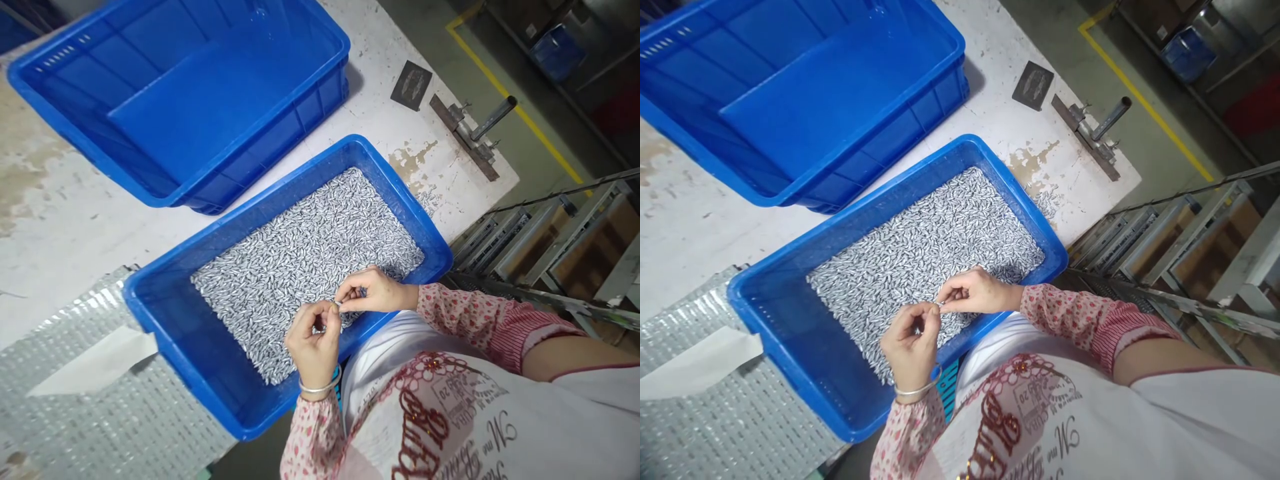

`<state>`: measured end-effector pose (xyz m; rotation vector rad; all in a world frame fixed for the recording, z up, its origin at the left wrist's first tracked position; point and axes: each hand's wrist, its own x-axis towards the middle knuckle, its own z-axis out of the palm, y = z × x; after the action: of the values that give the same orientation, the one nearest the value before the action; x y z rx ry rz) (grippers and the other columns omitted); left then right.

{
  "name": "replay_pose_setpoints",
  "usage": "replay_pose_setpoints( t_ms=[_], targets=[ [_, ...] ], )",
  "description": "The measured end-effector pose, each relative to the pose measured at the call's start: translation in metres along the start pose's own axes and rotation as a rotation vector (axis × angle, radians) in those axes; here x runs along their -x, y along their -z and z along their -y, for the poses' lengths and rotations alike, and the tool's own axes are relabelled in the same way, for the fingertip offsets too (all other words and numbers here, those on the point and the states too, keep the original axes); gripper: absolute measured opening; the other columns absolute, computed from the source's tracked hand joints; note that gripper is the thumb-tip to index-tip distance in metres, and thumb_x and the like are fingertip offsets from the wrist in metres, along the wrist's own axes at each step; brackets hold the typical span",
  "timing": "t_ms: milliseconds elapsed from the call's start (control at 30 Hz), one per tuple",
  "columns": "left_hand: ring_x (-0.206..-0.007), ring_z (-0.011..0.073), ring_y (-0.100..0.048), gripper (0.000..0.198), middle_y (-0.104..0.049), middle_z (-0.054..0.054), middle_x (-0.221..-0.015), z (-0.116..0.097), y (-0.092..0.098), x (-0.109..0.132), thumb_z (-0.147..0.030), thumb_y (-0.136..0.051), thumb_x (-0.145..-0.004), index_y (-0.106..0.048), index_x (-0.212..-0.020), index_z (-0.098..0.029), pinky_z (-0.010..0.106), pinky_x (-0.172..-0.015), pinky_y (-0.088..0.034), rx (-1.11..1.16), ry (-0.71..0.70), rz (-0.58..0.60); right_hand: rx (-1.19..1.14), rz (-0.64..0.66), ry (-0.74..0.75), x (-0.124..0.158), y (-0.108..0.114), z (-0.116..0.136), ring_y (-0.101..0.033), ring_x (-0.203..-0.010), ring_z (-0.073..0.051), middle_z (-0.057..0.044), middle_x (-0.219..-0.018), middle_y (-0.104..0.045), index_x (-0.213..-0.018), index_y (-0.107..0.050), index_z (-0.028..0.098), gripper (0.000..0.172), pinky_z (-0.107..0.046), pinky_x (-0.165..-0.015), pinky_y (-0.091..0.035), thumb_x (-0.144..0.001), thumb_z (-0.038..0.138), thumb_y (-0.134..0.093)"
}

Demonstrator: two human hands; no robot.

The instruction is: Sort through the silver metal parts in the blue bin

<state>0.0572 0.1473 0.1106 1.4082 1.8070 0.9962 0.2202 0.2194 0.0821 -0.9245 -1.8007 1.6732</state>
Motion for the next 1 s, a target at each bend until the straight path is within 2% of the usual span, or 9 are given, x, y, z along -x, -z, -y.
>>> replay_pose_setpoints(
  t_ms=[300,467,767,900,1000],
  targets=[
    [-0.060,0.0107,-0.047,0.010,-0.054,-0.002,-0.067,0.005,-0.005,0.005,-0.022,-0.063,-0.082,-0.061,-0.072,-0.019,0.025,-0.056,-0.037,0.161,0.050,-0.039,-0.472,0.003,-0.230,0.002,-0.010,-0.002,-0.062,-0.073,-0.011,-0.002,-0.081,-0.069,-0.088,-0.069,0.012,0.026,-0.025,-0.072,-0.050,-0.072,0.031,-0.077],
    [-0.064,0.0120,-0.049,0.012,-0.054,0.000,-0.070,0.010,-0.007,0.008,-0.026,-0.063,-0.082,-0.062,-0.073,-0.018,0.025,-0.060,-0.040,0.203,0.113,-0.048,-0.618,-0.006,-0.306,0.003,-0.017,-0.009,-0.056,-0.061,-0.007,0.002,-0.070,-0.065,-0.088,-0.068,0.013,0.027,-0.020,-0.060,-0.046,-0.071,0.032,-0.078],
    [-0.062,0.0113,-0.051,0.020,-0.058,0.001,-0.070,0.014,-0.008,0.012,-0.036,-0.062,-0.084,-0.064,-0.079,-0.017,0.024,-0.061,-0.044,0.251,0.250,-0.037,-0.760,-0.024,-0.428,0.004,-0.017,-0.008,-0.058,-0.059,-0.007,0.000,-0.072,-0.069,-0.088,-0.066,0.014,0.027,-0.019,-0.055,-0.045,-0.071,0.031,-0.077],
    [-0.073,0.0144,-0.060,0.017,-0.067,0.004,-0.083,0.012,-0.009,0.014,-0.033,-0.067,-0.081,-0.070,-0.088,-0.018,0.026,-0.070,-0.047,0.232,0.223,-0.033,-0.667,-0.032,-0.365,0.006,-0.018,-0.012,-0.058,-0.062,-0.007,0.001,-0.073,-0.068,-0.091,-0.069,0.014,0.024,-0.019,-0.057,-0.046,-0.074,0.030,-0.075],
    [-0.073,0.0150,-0.061,0.018,-0.069,0.004,-0.083,0.011,-0.008,0.014,-0.034,-0.068,-0.080,-0.072,-0.087,-0.017,0.027,-0.069,-0.048,0.232,0.245,-0.042,-0.550,-0.062,-0.320,0.008,-0.019,-0.012,-0.059,-0.064,-0.008,0.000,-0.074,-0.068,-0.091,-0.072,0.014,0.023,-0.020,-0.059,-0.046,-0.075,0.031,-0.074]
  ],
)
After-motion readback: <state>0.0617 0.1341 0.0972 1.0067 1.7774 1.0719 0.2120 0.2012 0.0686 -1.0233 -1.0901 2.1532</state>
